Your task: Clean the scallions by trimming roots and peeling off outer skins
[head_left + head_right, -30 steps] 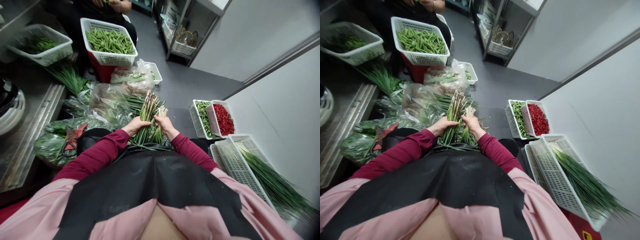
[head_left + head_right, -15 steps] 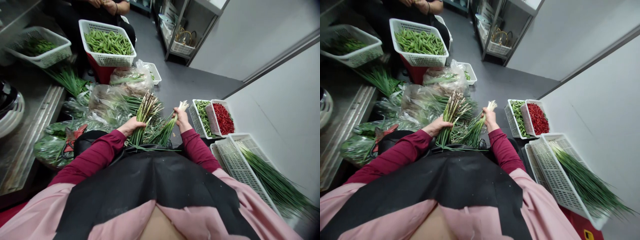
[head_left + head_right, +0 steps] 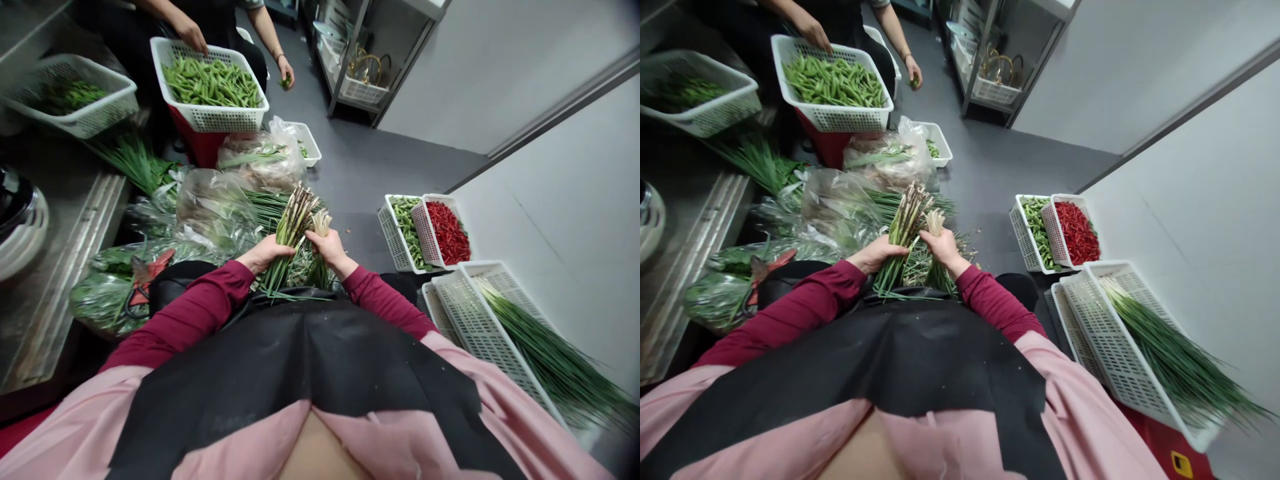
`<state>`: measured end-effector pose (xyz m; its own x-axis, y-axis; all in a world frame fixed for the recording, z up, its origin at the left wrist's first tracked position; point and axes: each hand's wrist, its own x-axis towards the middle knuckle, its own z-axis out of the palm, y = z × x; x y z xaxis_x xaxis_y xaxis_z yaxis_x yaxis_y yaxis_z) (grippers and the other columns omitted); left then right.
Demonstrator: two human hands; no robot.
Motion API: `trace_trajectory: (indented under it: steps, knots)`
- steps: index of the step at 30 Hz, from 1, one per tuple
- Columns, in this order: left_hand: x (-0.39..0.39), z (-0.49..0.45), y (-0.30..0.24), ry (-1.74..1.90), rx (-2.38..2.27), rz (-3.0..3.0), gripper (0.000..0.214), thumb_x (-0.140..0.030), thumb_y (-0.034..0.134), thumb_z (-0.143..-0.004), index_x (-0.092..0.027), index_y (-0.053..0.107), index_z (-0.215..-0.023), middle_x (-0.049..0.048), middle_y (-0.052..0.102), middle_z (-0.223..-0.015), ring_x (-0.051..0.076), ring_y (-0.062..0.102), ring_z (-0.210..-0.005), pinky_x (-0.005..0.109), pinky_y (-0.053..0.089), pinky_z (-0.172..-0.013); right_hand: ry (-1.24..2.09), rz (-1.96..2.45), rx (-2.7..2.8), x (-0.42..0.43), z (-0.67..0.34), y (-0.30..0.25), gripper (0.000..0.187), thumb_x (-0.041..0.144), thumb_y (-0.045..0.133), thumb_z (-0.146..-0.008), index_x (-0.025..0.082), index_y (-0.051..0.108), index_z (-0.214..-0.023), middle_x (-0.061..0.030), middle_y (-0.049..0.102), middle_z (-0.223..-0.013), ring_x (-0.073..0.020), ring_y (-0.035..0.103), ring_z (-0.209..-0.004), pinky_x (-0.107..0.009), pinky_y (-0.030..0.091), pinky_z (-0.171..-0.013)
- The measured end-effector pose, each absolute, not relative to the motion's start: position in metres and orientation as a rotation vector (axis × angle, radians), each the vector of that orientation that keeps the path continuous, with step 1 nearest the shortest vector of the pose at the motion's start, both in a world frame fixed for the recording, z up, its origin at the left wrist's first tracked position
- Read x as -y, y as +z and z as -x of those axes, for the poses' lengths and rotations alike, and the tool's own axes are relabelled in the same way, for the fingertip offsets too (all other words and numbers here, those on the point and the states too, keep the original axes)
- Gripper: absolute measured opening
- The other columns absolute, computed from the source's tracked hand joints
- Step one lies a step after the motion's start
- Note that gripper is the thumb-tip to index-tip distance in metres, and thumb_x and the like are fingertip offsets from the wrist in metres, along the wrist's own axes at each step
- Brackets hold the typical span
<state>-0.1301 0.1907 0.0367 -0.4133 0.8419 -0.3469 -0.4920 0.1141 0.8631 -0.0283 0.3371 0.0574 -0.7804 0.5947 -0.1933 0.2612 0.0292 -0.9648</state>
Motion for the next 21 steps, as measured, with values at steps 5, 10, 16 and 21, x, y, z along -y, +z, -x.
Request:
trace_trajectory:
  steps: [5,10,16,21]
  knots:
    - [-0.191,0.130,0.036,1.554,-1.279,-0.386,0.037,-0.022,0.077,-0.051,-0.012,0.059,-0.082,-0.0013,0.060,-0.061,0.012,0.053,-0.053,0.027,0.045,-0.054,1.730,0.893,2.034,-0.337,0.034,0.051,0.023,0.035,0.063,-0.069,0.019,0.049,-0.063,0.0052,0.046,-0.046,-0.0091,0.041,-0.042,-0.023,0.035,-0.043]
    - [-0.189,0.133,0.032,1.549,-1.273,-0.404,0.039,-0.022,0.077,-0.051,-0.013,0.059,-0.084,-0.0015,0.059,-0.063,0.012,0.053,-0.053,0.026,0.044,-0.053,1.331,0.826,2.050,-0.366,0.033,0.041,0.027,0.042,0.059,-0.071,0.015,0.058,-0.070,-0.0024,0.061,-0.063,-0.0138,0.053,-0.062,-0.026,0.045,-0.062]
    - [-0.185,0.135,0.033,1.517,-1.268,-0.481,0.031,-0.024,0.077,-0.051,-0.014,0.057,-0.072,-0.0015,0.056,-0.058,0.011,0.051,-0.050,0.024,0.042,-0.050,0.906,0.983,1.945,-0.439,0.029,0.052,0.030,0.037,0.053,-0.077,0.010,0.064,-0.084,-0.0080,0.065,-0.075,-0.0159,0.058,-0.071,-0.029,0.047,-0.074]
    - [-0.178,0.133,0.037,1.450,-1.257,-0.555,0.030,-0.026,0.076,-0.051,-0.015,0.058,-0.072,0.0000,0.058,-0.057,0.012,0.051,-0.048,0.025,0.042,-0.049,0.698,1.126,1.916,-0.484,0.022,0.066,0.026,0.030,0.050,-0.080,0.010,0.064,-0.091,-0.0137,0.067,-0.090,-0.0180,0.061,-0.087,-0.032,0.047,-0.081]
